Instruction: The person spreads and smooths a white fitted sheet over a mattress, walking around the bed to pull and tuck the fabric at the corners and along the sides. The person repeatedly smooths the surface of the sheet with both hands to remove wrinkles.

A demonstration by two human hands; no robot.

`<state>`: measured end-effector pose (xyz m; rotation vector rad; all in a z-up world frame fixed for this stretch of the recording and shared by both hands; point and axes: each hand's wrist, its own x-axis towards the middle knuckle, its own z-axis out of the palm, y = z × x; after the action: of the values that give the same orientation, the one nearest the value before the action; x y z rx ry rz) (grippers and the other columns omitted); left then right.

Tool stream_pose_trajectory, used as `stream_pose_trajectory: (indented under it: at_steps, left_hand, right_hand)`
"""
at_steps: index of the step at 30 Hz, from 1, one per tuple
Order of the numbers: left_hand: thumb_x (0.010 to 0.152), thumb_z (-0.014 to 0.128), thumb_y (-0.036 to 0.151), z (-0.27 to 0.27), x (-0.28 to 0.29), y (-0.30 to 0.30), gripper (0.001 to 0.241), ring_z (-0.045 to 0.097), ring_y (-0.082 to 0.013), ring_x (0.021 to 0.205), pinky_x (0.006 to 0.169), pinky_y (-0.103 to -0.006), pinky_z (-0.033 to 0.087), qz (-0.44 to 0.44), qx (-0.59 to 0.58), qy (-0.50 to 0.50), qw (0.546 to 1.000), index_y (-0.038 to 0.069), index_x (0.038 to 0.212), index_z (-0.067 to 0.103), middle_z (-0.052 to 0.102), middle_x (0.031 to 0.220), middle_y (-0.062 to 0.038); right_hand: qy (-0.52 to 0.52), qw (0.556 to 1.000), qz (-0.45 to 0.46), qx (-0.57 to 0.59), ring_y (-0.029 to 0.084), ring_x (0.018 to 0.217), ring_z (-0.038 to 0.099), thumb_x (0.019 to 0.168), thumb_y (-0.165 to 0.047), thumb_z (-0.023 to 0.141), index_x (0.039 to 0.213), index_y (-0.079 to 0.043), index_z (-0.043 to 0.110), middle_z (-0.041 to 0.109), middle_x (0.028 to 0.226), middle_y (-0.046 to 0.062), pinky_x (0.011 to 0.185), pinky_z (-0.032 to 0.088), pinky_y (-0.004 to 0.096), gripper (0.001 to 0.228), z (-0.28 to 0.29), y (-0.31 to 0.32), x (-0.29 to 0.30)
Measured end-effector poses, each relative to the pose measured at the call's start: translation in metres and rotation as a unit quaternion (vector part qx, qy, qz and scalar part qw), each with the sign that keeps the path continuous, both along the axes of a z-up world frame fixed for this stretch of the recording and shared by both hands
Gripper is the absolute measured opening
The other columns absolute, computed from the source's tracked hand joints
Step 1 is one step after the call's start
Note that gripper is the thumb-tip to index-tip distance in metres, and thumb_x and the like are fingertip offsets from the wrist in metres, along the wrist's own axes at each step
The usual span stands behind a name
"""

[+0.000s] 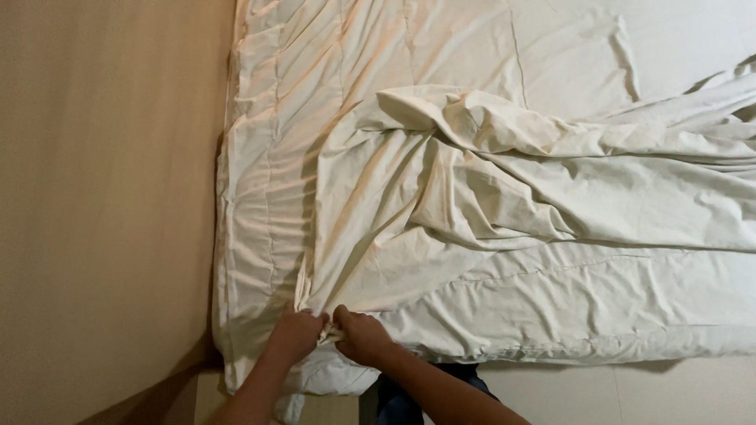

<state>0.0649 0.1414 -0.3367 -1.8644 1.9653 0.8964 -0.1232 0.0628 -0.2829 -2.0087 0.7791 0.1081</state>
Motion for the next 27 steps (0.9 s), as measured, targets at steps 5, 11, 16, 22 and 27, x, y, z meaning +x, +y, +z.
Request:
stream_pose_trajectory:
  at_steps: [5, 11, 16, 22, 27]
  left_hand:
    - [0.077, 0.072, 0.007, 0.050, 0.024, 0.025, 0.066, 0.060, -0.0368, 0.121, 0.105, -0.0465, 0.046, 0.059, -0.109, 0.111, 0.986, 0.011, 0.142, 0.058, 0.066, 0.130, -0.019]
    - [0.069, 0.068, 0.000, 0.028, 0.047, 0.066, 0.060, 0.060, -0.0338, 0.128, 0.108, -0.0429, 0.047, 0.101, -0.246, 0.157, 0.951, 0.007, 0.128, 0.064, 0.069, 0.131, -0.018]
    - [0.077, 0.071, 0.011, 0.063, 0.040, 0.049, 0.067, 0.051, -0.0279, 0.142, 0.121, -0.0491, 0.037, 0.164, -0.122, 0.087, 0.975, 0.013, 0.142, 0.056, 0.058, 0.147, -0.014]
    - [0.081, 0.085, 0.048, 0.128, -0.026, -0.009, 0.111, 0.004, -0.0360, 0.160, 0.117, -0.0720, 0.004, 0.068, -0.100, 0.099, 0.988, 0.009, 0.161, 0.016, -0.004, 0.174, -0.017]
    - [0.104, 0.056, 0.032, -0.004, -0.080, -0.012, 0.073, 0.025, -0.0304, 0.153, 0.118, -0.0678, 0.024, 0.215, -0.113, 0.096, 0.965, 0.005, 0.163, 0.023, 0.024, 0.169, -0.011]
  right_hand:
    - [0.009, 0.992, 0.025, -0.125, 0.043, 0.112, 0.059, 0.074, -0.013, 0.079, 0.136, -0.009, 0.049, 0.061, 0.121, 0.021, 0.089, 0.050, 0.054, 0.069, 0.008, 0.008, 0.001]
    - [0.016, 0.953, -0.094, -0.289, 0.040, 0.112, 0.055, 0.068, -0.011, 0.077, 0.128, -0.013, 0.059, 0.060, 0.121, 0.019, 0.089, 0.043, 0.055, 0.063, 0.014, -0.005, 0.010]
    - [-0.082, 0.913, -0.124, -0.379, 0.036, 0.112, 0.058, 0.073, -0.005, 0.066, 0.113, -0.011, 0.069, 0.066, 0.113, 0.012, 0.096, 0.042, 0.052, 0.040, 0.000, -0.017, 0.006]
    - [-0.059, 0.934, -0.044, -0.348, 0.035, 0.099, 0.059, 0.079, -0.010, 0.068, 0.097, -0.006, 0.066, 0.065, 0.094, 0.013, 0.097, 0.043, 0.052, 0.019, -0.009, -0.013, 0.000]
    - [0.010, 0.961, -0.020, -0.277, 0.033, 0.092, 0.063, 0.081, -0.013, 0.071, 0.101, -0.005, 0.066, 0.066, 0.095, 0.012, 0.082, 0.048, 0.048, 0.022, -0.016, -0.013, -0.018]
